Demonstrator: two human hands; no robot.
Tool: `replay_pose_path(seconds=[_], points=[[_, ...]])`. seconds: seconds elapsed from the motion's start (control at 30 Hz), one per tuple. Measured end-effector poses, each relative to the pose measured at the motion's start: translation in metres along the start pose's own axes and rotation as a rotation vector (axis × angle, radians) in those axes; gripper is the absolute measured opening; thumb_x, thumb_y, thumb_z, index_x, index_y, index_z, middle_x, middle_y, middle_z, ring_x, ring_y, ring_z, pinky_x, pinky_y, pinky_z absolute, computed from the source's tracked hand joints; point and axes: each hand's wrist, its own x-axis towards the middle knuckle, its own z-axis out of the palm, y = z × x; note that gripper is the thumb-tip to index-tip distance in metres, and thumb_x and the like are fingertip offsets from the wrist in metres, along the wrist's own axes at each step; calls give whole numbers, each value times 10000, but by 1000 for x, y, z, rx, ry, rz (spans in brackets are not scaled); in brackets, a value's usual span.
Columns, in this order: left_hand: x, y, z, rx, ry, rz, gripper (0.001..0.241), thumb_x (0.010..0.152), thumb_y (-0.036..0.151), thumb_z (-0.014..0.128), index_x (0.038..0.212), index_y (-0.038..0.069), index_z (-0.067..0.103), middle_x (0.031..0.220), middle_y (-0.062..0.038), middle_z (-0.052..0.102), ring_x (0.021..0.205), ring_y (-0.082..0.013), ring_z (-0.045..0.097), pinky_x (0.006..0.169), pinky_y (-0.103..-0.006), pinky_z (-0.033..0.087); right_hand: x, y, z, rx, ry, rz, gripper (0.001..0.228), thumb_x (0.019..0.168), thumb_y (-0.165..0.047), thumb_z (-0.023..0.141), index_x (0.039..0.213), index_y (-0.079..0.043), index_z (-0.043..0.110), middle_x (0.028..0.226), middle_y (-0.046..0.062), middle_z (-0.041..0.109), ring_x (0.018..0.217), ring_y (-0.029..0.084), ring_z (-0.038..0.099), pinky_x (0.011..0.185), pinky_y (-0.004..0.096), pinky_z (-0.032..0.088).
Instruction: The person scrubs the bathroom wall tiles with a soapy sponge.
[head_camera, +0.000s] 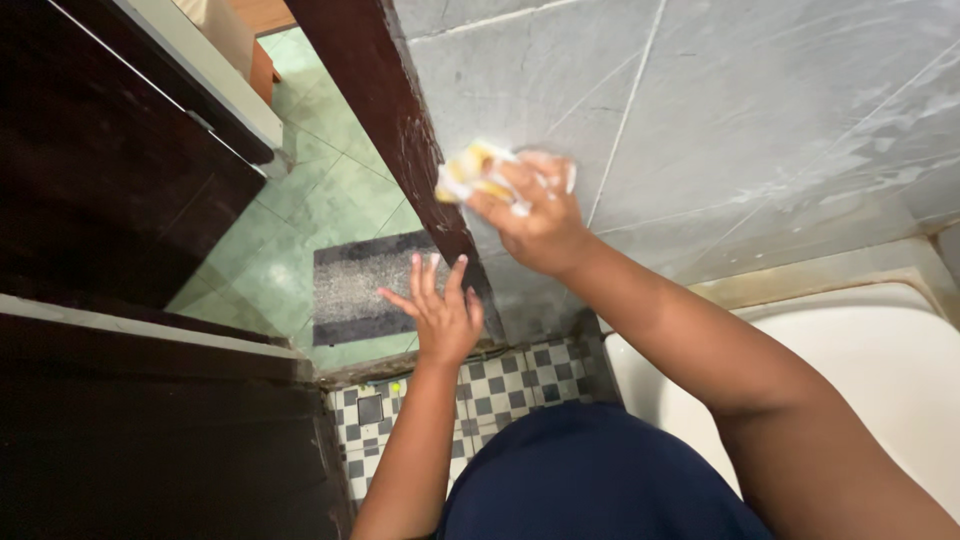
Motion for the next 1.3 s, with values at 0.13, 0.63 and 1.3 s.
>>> replay_pose_path(seconds=[0.13,0.63,1.3], points=[[4,-4,-4,-12,15,-3,629,908,180,682,1491,171,446,1542,-191,318,1551,-398,226,1127,-826,-101,-25,2,8,9,-21,-87,358,918,-164,715,1263,-248,767,1353,47,570,1168,312,546,889,463,409],[28,-1,21,235,-104,83,818,967,431,717,1636,135,350,1668,-288,-90,1550,-515,-151,997,-926,-65,-101,22,11,117,-179,-121,306,812,-151,760,1110,-221,774,1155,9,649,1058,295,614,869,457,480],[24,-26,59,294,-172,212,1153,915,522,758,1640,-13,39,1641,-315,-252,1417,-628,-273,950,-944,-72,-183,39,24,-9,257,878,237,902,18,621,1110,-86,578,1152,147,575,1156,333,524,1050,483,384]])
